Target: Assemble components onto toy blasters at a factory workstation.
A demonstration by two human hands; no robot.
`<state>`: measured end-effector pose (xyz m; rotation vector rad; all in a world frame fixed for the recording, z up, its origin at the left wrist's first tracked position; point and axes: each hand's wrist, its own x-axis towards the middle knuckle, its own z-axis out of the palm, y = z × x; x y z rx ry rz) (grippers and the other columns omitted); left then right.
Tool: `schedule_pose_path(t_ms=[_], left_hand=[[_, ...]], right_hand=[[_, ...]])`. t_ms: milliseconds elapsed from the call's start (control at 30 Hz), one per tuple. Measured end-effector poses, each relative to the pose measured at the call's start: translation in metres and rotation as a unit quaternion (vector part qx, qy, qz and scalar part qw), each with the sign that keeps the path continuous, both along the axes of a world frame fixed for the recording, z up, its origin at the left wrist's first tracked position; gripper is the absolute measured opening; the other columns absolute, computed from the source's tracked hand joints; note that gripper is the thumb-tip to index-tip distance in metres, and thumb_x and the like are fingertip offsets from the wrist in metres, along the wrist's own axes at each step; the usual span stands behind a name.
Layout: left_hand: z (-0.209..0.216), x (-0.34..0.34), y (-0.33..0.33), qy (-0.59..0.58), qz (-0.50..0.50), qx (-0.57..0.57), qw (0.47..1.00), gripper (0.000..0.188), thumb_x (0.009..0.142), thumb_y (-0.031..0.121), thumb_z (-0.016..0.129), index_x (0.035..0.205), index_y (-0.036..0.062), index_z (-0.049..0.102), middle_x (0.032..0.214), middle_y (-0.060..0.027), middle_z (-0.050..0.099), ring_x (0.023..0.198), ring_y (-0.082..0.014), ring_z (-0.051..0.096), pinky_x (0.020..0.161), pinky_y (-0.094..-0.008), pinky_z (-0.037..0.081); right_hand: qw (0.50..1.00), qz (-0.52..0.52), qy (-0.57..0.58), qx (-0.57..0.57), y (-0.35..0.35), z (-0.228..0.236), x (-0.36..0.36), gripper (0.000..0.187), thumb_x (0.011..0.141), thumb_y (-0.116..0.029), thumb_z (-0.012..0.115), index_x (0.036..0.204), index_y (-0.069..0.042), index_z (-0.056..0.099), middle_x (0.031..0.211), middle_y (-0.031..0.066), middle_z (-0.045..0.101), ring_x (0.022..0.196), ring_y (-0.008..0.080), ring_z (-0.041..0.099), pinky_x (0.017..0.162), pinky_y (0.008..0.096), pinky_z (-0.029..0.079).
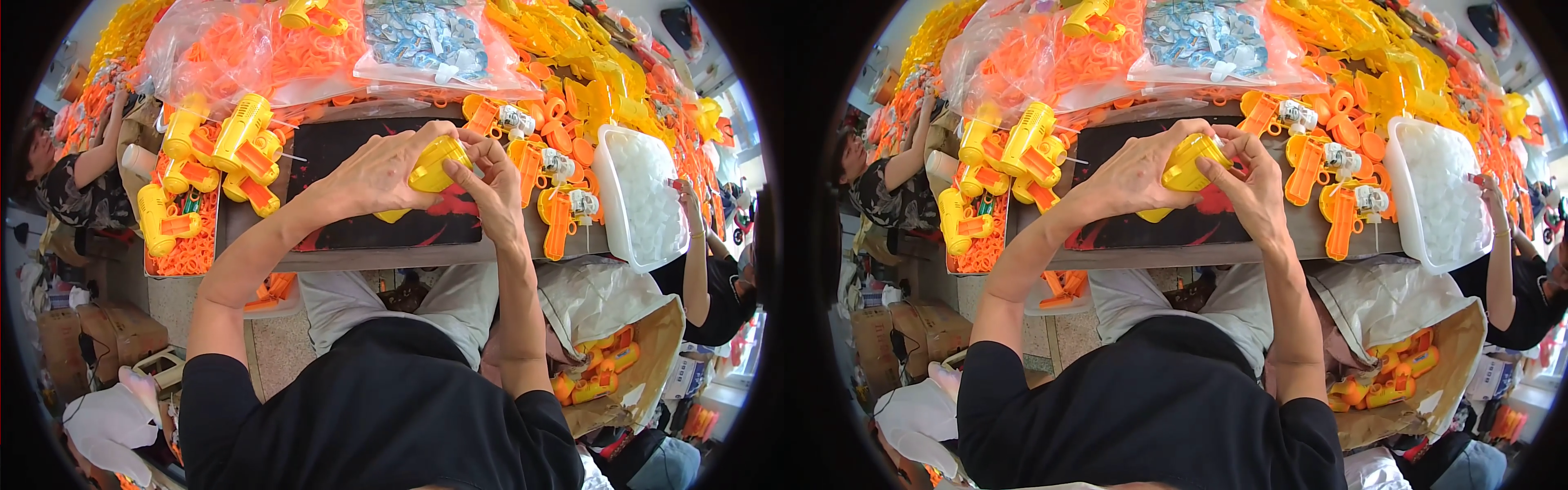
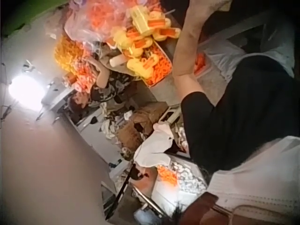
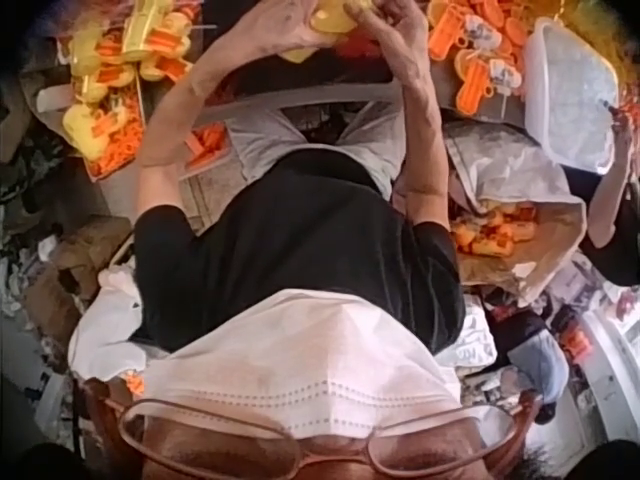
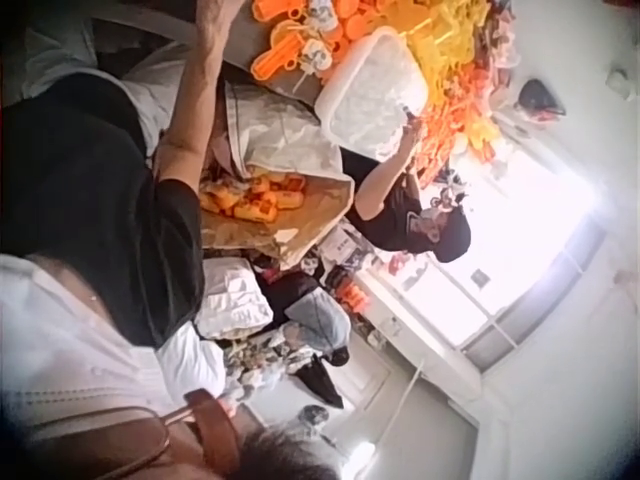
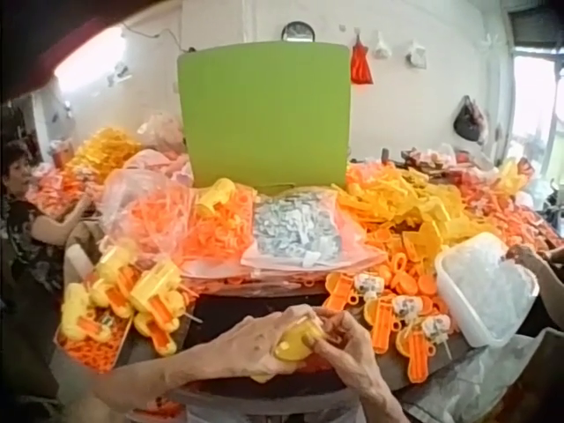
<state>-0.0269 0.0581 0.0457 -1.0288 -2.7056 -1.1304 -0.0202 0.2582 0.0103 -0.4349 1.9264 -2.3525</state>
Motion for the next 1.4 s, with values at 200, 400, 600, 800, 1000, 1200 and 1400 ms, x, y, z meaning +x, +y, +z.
schedule_pose_path(t_ms=[200,400,600,800,1000,1200,1400], left_hand=[[0.002,-0.001,-0.004,-0.04,0.007,0.018,0.999,0.072,0.074,0.026,0.081,0.13,0.0155,0.038,0.106,-0.016,0.068,0.091,-0.0387,0.07,0.075,-0.0458,0.055],[0.005,0.002,-0.003,-0.061,0.014,0.011,0.998,0.079,0.071,0.028,0.083,0.135,0.0145,0.039,0.105,-0.014,0.068,0.097,-0.0358,0.069,0.082,-0.0433,0.055],[0.004,0.001,-0.006,-0.061,0.013,0.021,0.998,0.078,0.072,0.028,0.084,0.135,0.0162,0.04,0.103,-0.0138,0.069,0.092,-0.0359,0.07,0.079,-0.0426,0.056],[0.002,0.004,-0.002,-0.071,0.034,-0.002,0.997,0.078,0.074,0.027,0.084,0.137,0.0163,0.039,0.107,-0.0158,0.069,0.094,-0.039,0.07,0.08,-0.0444,0.057],[-0.007,0.007,-0.008,-0.045,0.075,0.003,0.996,0.077,0.075,0.028,0.083,0.134,0.0089,0.039,0.099,-0.0226,0.07,0.088,-0.0402,0.071,0.076,-0.0465,0.059],[-0.003,0.013,0.004,0.055,0.195,-0.131,0.97,0.063,0.073,0.03,0.084,0.117,0.0068,0.046,0.087,-0.0206,0.071,0.077,-0.0421,0.07,0.067,-0.05,0.058],[-0.016,0.015,-0.043,-0.175,0.086,0.306,0.932,0.063,0.076,0.01,0.086,0.129,0.0031,0.053,0.117,-0.0073,0.067,0.103,-0.0151,0.066,0.093,-0.0331,0.054]], right_hand=[[1.0,0.015,-0.013,0.009,-0.003,0.008,-0.004,0.023,0.089,-0.006,0.075,0.091,-0.007,0.052,0.137,0.0157,0.055,0.123,0.0184,0.054,0.103,0.0335,0.047],[1.0,0.016,-0.021,0.01,-0.002,0.008,-0.002,0.024,0.088,-0.006,0.075,0.09,-0.007,0.051,0.137,0.0159,0.054,0.121,0.0179,0.055,0.103,0.0339,0.047],[0.999,0.021,-0.026,0.004,-0.004,0.007,-0.004,0.025,0.087,-0.005,0.075,0.089,-0.006,0.05,0.136,0.0163,0.055,0.12,0.0175,0.055,0.102,0.0337,0.048],[0.999,0.023,0.015,0.033,-0.004,0.001,-0.009,0.026,0.087,-0.008,0.078,0.095,-0.005,0.053,0.134,0.0142,0.056,0.12,0.0188,0.054,0.102,0.0335,0.047],[1.0,0.003,0.027,0.002,-0.009,0.01,-0.011,0.054,0.085,-0.014,0.081,0.129,0.002,0.053,0.132,0.0111,0.057,0.124,0.0228,0.055,0.106,0.035,0.045],[0.974,0.017,0.089,0.206,-0.021,0.014,-0.012,0.058,0.086,-0.016,0.079,0.135,0.001,0.053,0.123,0.0094,0.064,0.116,0.0163,0.06,0.103,0.0325,0.047],[0.995,0.034,0.066,0.068,-0.006,-0.038,0.02,0.07,0.1,-0.023,0.062,0.155,0.0,0.026,0.15,0.0139,0.042,0.137,0.0215,0.045,0.113,0.0356,0.037]])
